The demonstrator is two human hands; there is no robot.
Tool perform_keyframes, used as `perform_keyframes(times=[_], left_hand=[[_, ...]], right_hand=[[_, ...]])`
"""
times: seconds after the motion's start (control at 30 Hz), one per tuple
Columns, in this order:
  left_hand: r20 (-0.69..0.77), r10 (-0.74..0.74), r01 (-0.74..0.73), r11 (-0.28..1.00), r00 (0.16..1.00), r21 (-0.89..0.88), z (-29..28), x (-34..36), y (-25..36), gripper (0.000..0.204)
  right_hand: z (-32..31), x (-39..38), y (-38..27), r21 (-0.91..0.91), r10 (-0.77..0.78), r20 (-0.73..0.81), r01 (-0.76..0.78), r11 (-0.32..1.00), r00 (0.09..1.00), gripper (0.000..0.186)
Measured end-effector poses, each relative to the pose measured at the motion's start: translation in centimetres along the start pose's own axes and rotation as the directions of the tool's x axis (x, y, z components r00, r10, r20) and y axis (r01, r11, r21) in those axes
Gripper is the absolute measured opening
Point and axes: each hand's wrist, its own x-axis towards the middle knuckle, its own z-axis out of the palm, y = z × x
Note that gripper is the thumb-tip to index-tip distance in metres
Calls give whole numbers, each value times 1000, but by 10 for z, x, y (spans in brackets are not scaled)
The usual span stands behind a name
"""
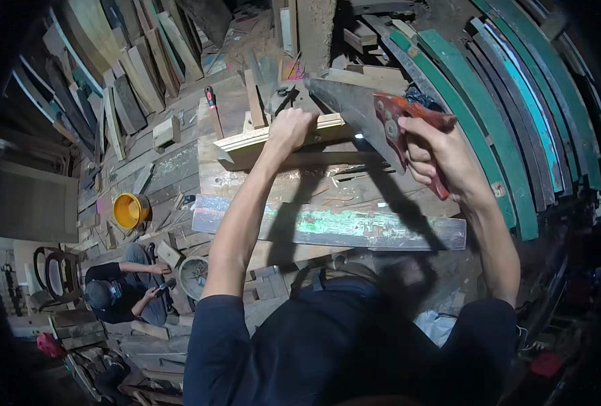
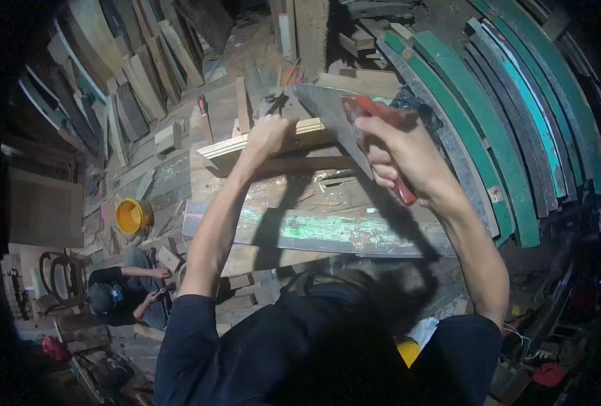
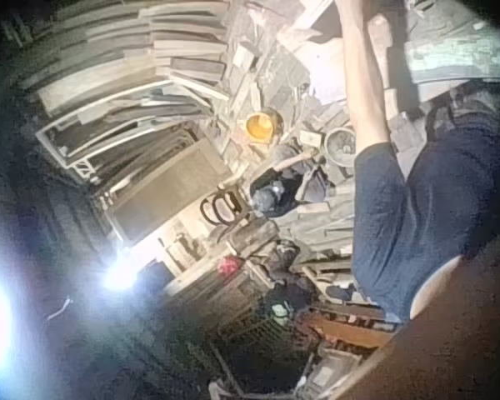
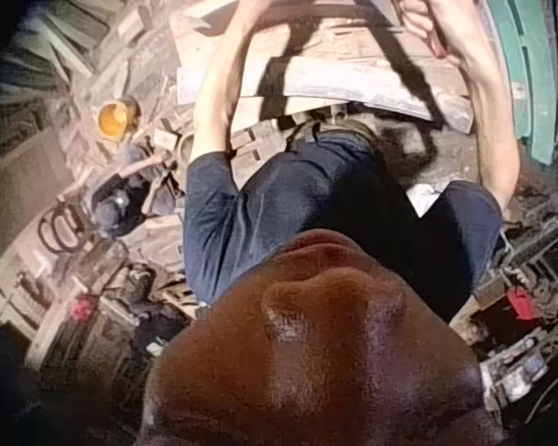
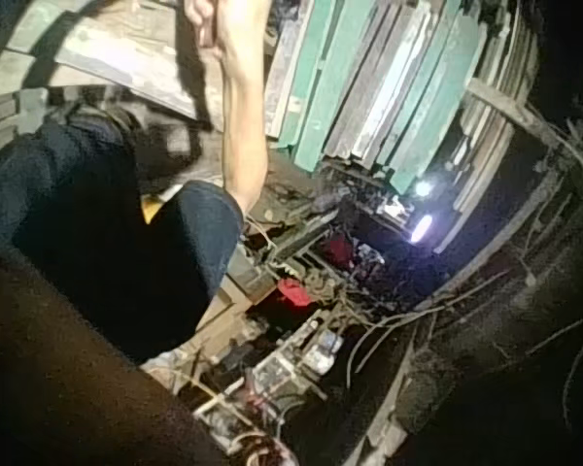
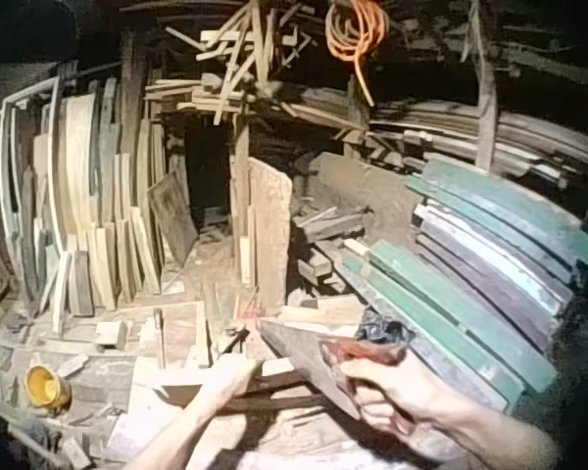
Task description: The person cuts a piece of wood using a hand saw, then aligns wooden boards on the workbench and saws into them.
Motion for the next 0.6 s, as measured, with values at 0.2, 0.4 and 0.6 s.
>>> perform_keyframes(times=[0.2,0.4,0.6], left_hand=[[110,-21,15,998,994,60,-4,-3,9,18],[86,-65,51,987,994,153,-11,-19,32,5],[78,-85,75,990,993,123,-12,-16,27,6]], right_hand=[[9,-35,43,108,-6,-183,27,994,983,16],[16,-71,84,215,-29,-130,56,975,991,9],[6,-104,94,41,-1,-278,13,999,961,13]])
